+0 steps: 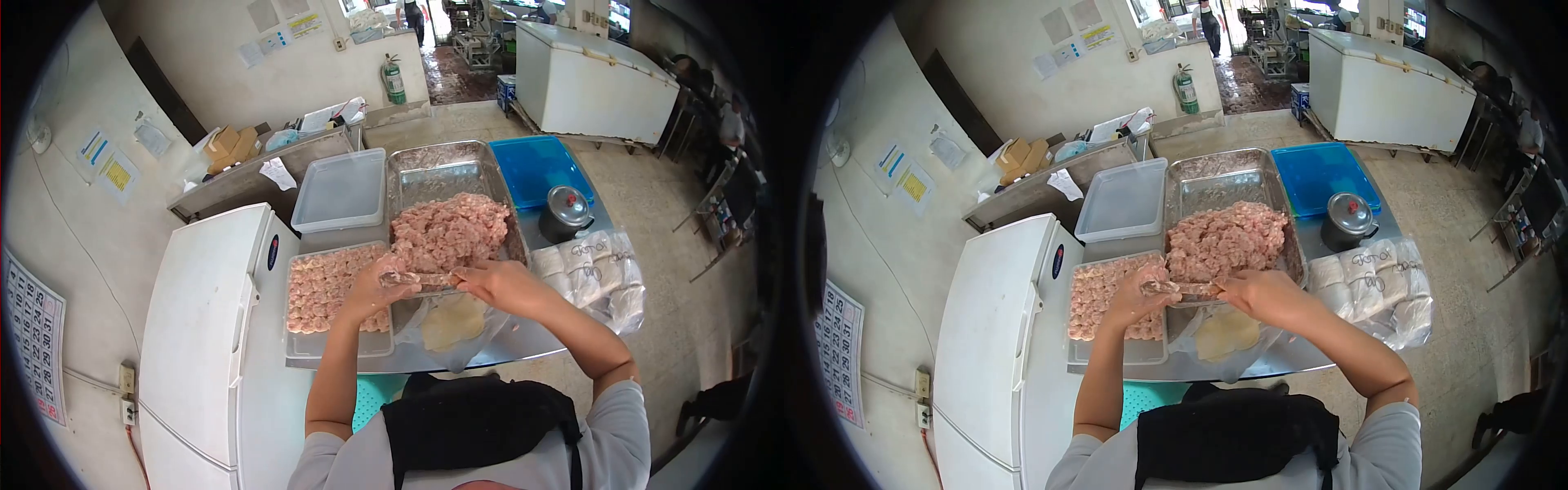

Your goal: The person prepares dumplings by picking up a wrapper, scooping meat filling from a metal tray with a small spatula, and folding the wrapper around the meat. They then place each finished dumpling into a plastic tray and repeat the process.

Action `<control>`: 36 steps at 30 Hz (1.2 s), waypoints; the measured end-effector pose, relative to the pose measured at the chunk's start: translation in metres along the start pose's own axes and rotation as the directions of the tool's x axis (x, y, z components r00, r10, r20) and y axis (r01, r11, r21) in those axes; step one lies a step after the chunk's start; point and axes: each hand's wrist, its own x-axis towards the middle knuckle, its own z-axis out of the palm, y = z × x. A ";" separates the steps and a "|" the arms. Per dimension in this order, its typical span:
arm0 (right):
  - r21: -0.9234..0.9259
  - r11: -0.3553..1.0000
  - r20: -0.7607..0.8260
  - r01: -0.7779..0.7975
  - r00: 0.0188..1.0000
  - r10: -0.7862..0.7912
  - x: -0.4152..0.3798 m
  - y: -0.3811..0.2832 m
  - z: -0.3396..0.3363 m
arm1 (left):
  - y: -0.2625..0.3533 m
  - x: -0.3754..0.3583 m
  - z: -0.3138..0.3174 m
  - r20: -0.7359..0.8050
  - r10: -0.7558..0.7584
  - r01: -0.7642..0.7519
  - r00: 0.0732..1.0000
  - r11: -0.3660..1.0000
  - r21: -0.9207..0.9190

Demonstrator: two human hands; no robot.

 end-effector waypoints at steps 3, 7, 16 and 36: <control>-0.001 1.000 0.025 -0.026 0.999 0.026 0.013 -0.026 -0.018 | 0.014 -0.027 -0.027 0.113 -0.274 0.293 0.955 0.933 -0.211; 0.163 0.985 0.068 -0.054 0.997 0.044 0.019 -0.072 0.010 | -0.018 -0.058 -0.048 0.021 -0.163 0.162 0.986 0.986 0.037; 0.450 0.883 0.041 -0.135 0.991 0.131 -0.002 -0.080 0.059 | -0.052 -0.117 -0.081 0.133 -0.238 0.241 0.962 0.971 -0.003; 0.753 0.311 0.113 -0.580 0.580 0.807 -0.139 -0.103 0.088 | -0.116 -0.130 0.053 -0.099 -0.215 0.232 0.972 0.945 0.229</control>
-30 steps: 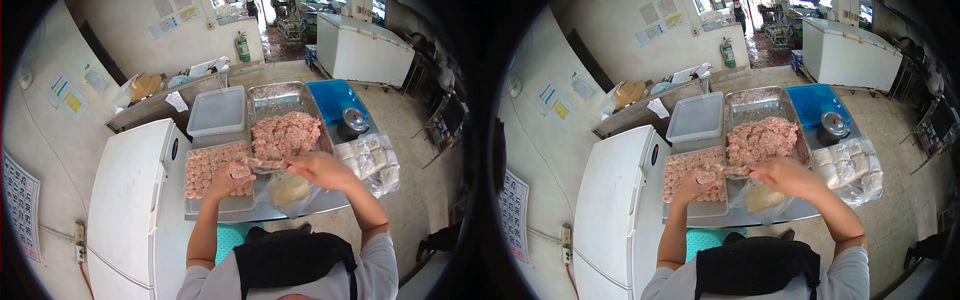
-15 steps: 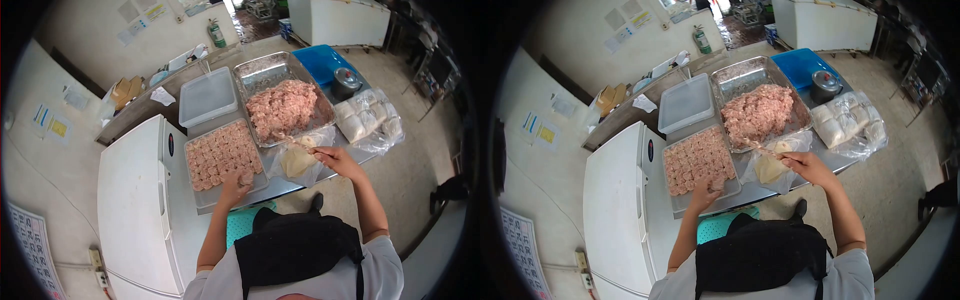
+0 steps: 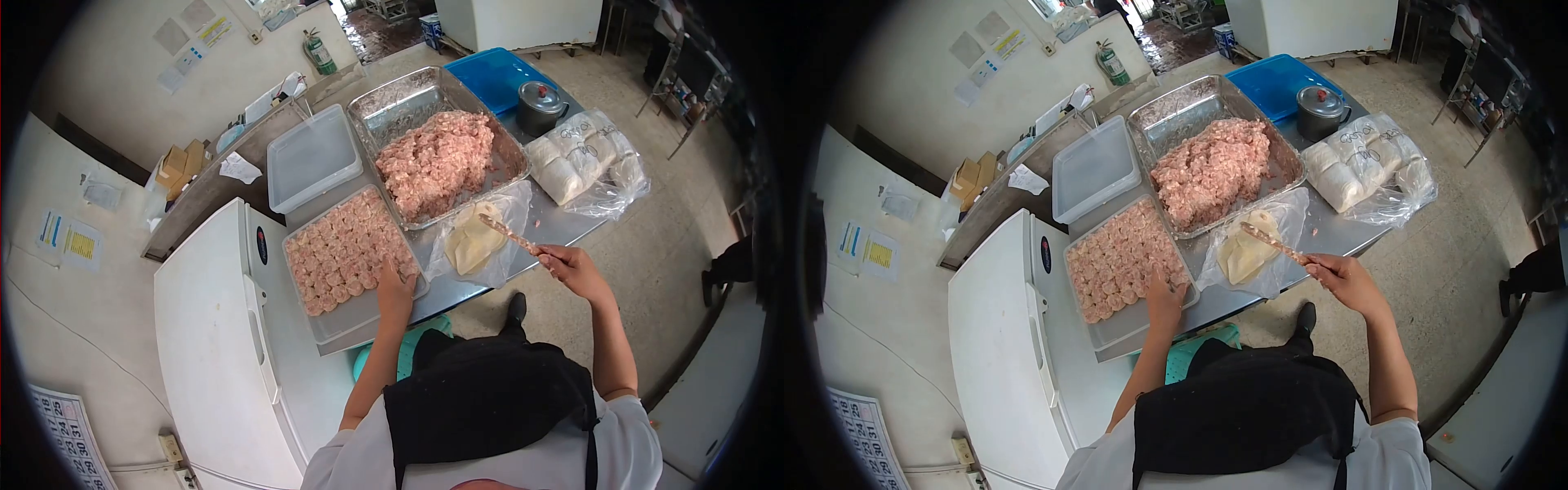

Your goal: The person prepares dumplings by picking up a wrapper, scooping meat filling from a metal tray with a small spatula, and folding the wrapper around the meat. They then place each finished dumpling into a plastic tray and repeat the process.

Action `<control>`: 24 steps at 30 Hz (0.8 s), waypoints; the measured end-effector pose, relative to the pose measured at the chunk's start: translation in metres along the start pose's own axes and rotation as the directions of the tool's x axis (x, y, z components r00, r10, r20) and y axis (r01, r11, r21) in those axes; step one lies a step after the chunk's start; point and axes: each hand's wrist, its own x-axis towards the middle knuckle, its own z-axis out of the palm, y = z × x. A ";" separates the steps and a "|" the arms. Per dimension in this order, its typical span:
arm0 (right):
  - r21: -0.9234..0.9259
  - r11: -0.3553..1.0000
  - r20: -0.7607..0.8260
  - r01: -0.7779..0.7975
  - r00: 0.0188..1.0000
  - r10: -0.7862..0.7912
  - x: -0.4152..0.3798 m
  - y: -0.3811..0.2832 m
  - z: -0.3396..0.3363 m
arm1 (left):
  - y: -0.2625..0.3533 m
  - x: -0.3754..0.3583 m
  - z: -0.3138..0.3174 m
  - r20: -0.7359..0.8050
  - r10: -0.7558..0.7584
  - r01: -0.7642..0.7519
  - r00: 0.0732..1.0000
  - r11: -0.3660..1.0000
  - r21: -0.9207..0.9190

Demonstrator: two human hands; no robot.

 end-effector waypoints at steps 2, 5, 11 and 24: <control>-0.126 0.989 0.042 0.075 0.997 -0.070 0.006 -0.005 0.000 | -0.015 -0.003 0.005 -0.010 0.084 -0.084 0.996 0.996 0.031; -0.112 0.977 0.082 0.181 0.981 -0.173 0.017 -0.015 -0.003 | -0.020 -0.011 -0.005 0.078 0.030 -0.031 0.996 0.999 0.011; -0.104 0.969 0.165 0.223 0.965 -0.204 0.039 -0.015 -0.016 | -0.003 -0.017 -0.007 0.070 -0.142 0.141 0.987 0.990 0.024; -0.270 0.721 0.328 0.638 0.765 -0.554 0.126 -0.053 -0.024 | 0.096 0.043 -0.002 0.216 0.053 0.017 0.975 0.952 -0.307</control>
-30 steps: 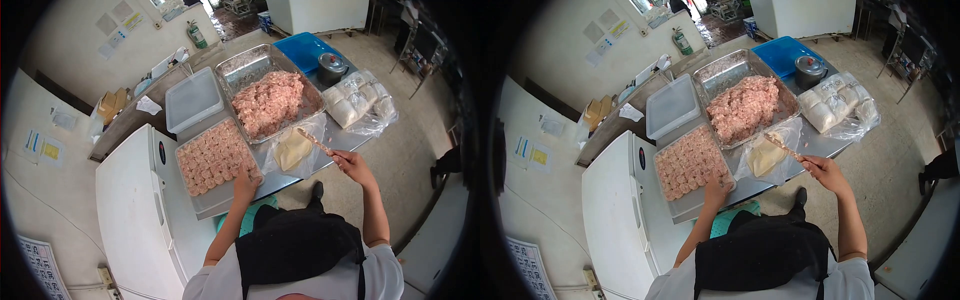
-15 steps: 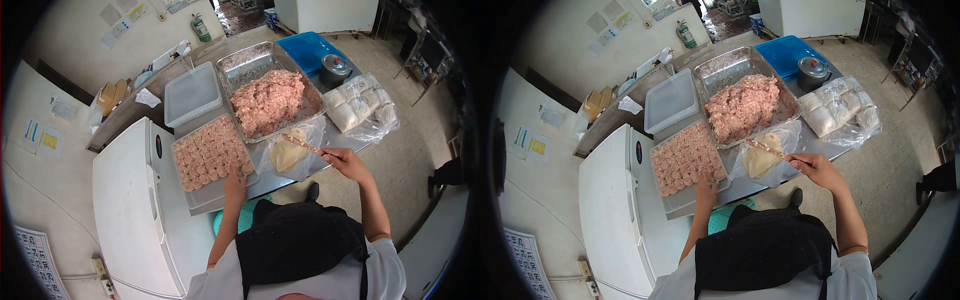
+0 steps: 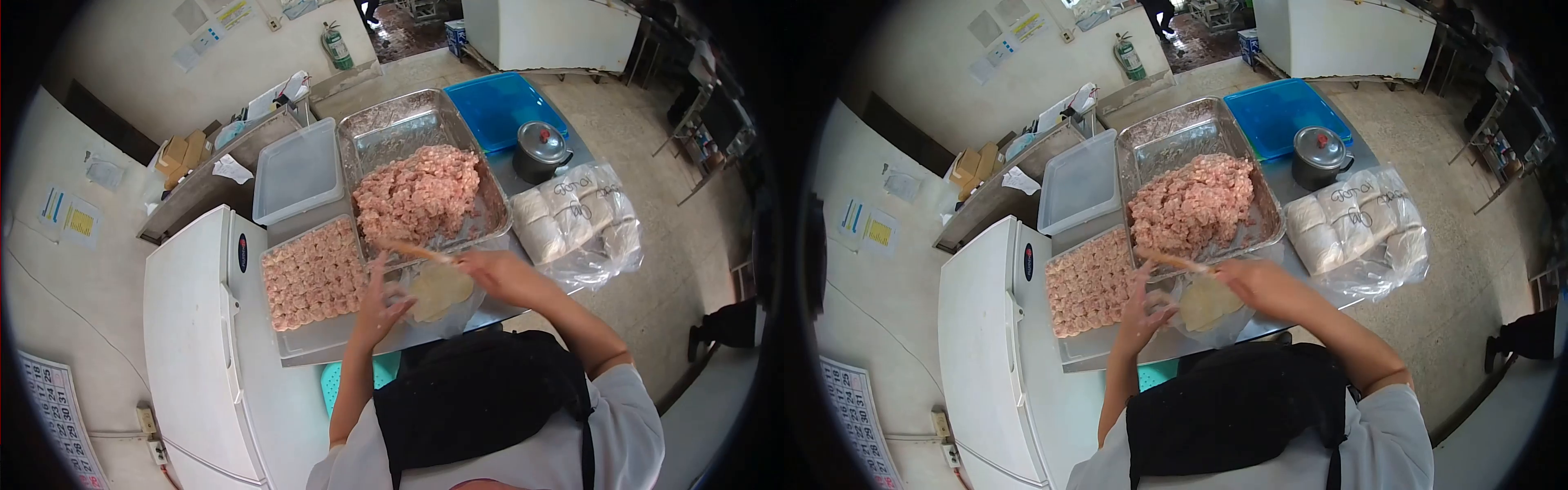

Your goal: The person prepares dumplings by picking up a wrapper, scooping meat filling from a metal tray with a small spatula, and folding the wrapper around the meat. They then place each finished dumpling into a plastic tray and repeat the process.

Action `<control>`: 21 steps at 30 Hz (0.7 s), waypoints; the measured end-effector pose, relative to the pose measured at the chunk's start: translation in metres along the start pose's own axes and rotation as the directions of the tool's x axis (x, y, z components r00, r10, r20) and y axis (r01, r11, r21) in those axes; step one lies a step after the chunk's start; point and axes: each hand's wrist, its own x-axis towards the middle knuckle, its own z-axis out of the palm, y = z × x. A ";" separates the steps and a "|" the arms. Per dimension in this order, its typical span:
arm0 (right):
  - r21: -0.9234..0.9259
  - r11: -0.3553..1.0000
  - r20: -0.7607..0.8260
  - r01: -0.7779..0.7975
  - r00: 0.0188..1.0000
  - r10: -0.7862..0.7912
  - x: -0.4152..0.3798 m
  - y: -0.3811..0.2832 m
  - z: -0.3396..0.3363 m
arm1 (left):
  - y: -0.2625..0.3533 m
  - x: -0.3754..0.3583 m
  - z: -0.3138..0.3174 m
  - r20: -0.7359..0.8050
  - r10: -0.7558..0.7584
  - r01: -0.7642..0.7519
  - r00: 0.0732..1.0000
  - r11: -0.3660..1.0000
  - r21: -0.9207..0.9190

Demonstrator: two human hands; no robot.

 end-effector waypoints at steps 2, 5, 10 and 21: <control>-0.131 0.991 0.098 -0.012 0.995 0.025 0.021 0.024 -0.003 | 0.068 0.021 0.014 0.118 -0.188 0.216 0.975 0.925 -0.312; -0.452 0.890 0.223 0.058 0.973 0.050 0.049 0.063 -0.046 | 0.060 0.039 0.046 0.052 0.044 -0.034 0.998 0.982 -0.184; -0.695 0.686 0.230 0.217 0.970 -0.075 0.066 0.115 -0.062 | 0.017 0.040 0.100 0.004 0.160 -0.155 0.987 0.952 0.265; -0.649 0.698 0.333 0.302 0.938 -0.096 0.089 0.119 -0.077 | -0.012 0.015 0.094 -0.459 -0.132 0.211 0.879 0.969 0.127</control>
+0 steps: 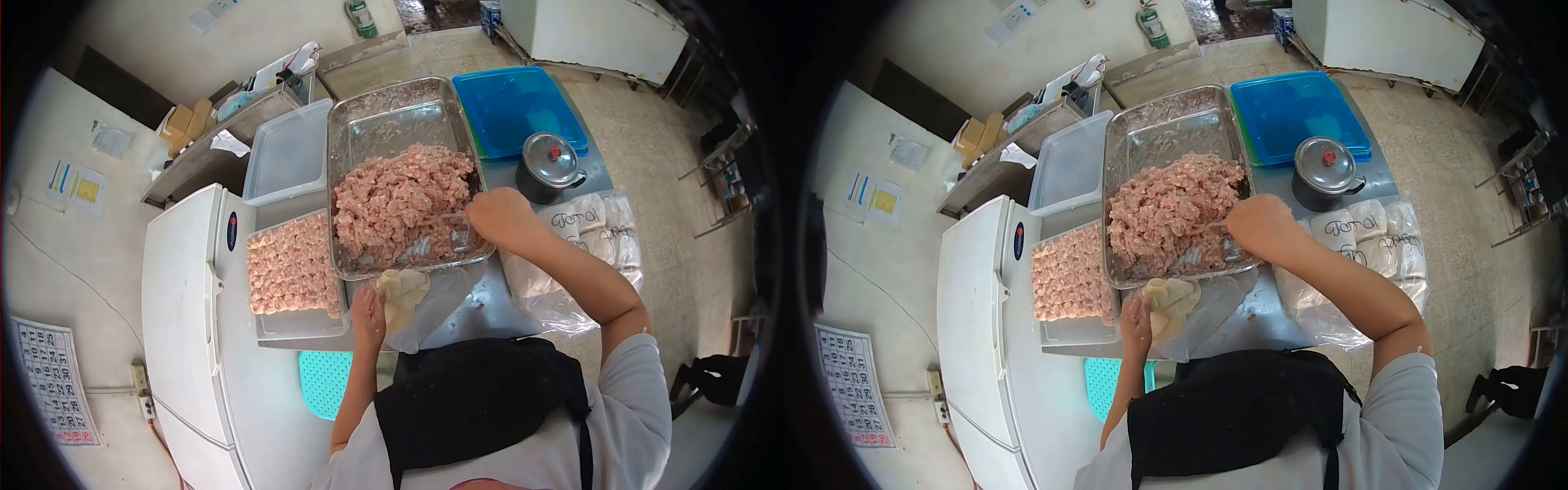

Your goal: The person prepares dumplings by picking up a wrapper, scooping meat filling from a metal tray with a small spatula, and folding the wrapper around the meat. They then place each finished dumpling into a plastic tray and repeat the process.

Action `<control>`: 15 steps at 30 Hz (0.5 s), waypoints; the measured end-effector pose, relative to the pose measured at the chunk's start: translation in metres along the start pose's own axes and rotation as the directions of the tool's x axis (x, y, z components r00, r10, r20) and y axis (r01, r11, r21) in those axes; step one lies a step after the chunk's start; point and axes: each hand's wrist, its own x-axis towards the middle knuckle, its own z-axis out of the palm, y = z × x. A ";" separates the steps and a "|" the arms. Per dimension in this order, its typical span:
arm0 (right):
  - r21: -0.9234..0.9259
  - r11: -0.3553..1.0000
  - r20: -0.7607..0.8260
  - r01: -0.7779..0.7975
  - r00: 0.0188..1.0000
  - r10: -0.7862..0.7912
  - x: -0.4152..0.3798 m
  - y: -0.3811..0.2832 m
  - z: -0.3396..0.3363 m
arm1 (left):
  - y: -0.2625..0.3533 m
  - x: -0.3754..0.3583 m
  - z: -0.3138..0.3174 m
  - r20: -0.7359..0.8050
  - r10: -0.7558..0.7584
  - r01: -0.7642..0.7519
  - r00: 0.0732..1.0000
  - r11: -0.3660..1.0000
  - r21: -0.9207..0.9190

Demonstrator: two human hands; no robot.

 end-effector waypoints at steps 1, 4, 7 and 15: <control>0.005 1.000 0.006 0.008 1.000 -0.008 -0.005 -0.009 0.010 | 0.009 -0.001 -0.002 -0.002 -0.011 0.011 1.000 1.000 0.001; 0.068 0.995 0.138 0.077 0.987 -0.086 -0.017 -0.033 0.021 | 0.028 0.001 0.011 0.064 0.274 -0.281 0.960 0.942 0.182; 0.067 0.993 0.123 0.098 0.987 -0.105 -0.018 -0.025 -0.003 | 0.005 0.001 0.032 0.212 0.367 -0.417 0.906 0.861 0.291; 0.165 0.986 0.146 0.017 0.988 -0.042 -0.015 -0.055 0.028 | 0.002 0.012 -0.006 0.190 0.169 -0.125 0.967 0.966 -0.225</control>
